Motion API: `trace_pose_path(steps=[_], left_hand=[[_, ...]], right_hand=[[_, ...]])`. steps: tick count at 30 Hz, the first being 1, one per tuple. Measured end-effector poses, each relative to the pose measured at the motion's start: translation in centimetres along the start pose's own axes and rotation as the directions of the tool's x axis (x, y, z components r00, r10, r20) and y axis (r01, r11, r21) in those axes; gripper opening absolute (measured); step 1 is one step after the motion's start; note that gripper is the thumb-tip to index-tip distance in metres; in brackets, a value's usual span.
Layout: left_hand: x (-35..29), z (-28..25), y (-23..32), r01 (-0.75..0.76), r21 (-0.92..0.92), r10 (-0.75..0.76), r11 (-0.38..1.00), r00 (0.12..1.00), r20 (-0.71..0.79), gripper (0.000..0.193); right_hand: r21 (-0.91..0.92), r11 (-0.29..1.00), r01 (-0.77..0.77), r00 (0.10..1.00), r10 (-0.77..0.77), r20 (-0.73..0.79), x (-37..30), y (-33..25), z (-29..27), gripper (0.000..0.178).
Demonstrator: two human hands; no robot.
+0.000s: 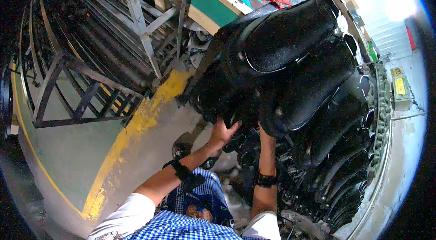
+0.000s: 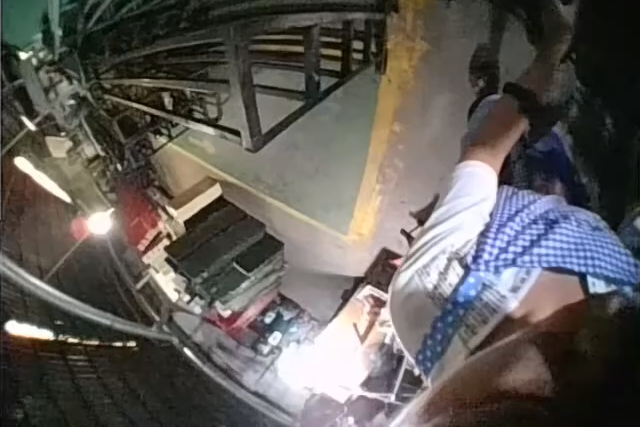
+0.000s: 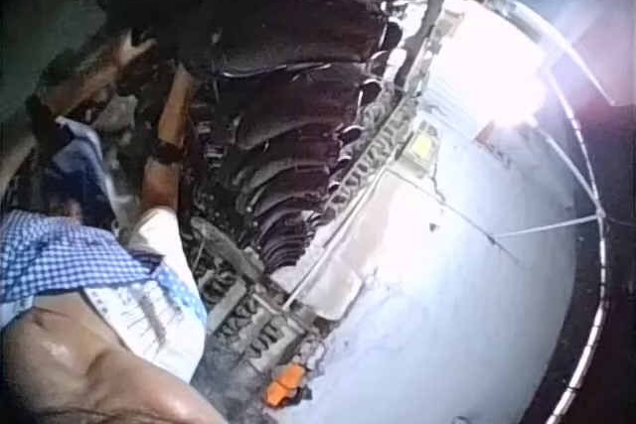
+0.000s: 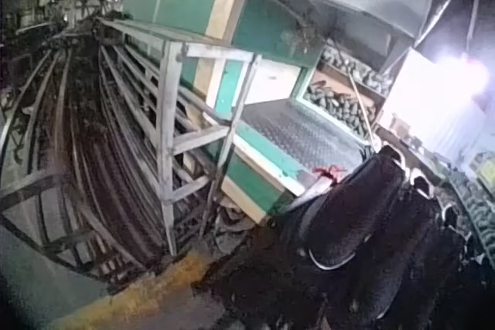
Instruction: Inspecting finished shoes on a production rack to check for quality and assembly.
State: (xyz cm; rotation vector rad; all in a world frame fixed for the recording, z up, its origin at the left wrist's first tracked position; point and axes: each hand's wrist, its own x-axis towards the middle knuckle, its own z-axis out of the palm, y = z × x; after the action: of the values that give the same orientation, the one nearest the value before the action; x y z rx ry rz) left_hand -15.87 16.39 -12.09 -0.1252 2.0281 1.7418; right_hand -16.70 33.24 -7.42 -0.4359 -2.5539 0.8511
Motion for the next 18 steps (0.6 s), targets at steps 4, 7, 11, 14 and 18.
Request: trace_pose_path(steps=[4, 7, 11, 14, 18], left_hand=[[-0.2, -0.1, 0.0, -0.181, -0.022, 0.179, 0.983, 0.982, -0.057, 0.083], [-0.3, -0.1, 0.1, -0.134, -0.082, 0.128, 0.988, 0.989, -0.077, 0.081], [-0.4, -0.3, 0.4, -0.134, -0.069, 0.130, 0.989, 0.990, -0.060, 0.083], [-0.4, -0.5, 0.9, -0.137, -0.104, 0.130, 0.985, 0.989, -0.072, 0.086], [-0.4, -0.8, 1.3, 0.059, -0.136, -0.055, 0.989, 0.998, 0.033, 0.080]], right_hand=[[-0.292, 0.872, 0.392, 0.895, -0.435, -0.096, 1.2, -0.3, 0.6, 0.026], [-0.459, 0.746, 0.482, 0.811, -0.579, -0.090, 2.4, -1.3, 1.4, 0.025], [-0.460, 0.823, 0.333, 0.941, -0.324, 0.100, 3.2, -2.6, 2.8, 0.024], [-0.415, 0.845, 0.338, 0.937, -0.341, 0.069, 3.8, -2.9, 2.9, 0.025], [-0.185, 0.911, 0.368, 0.913, -0.317, 0.255, 4.7, -2.2, 1.3, 0.026]])
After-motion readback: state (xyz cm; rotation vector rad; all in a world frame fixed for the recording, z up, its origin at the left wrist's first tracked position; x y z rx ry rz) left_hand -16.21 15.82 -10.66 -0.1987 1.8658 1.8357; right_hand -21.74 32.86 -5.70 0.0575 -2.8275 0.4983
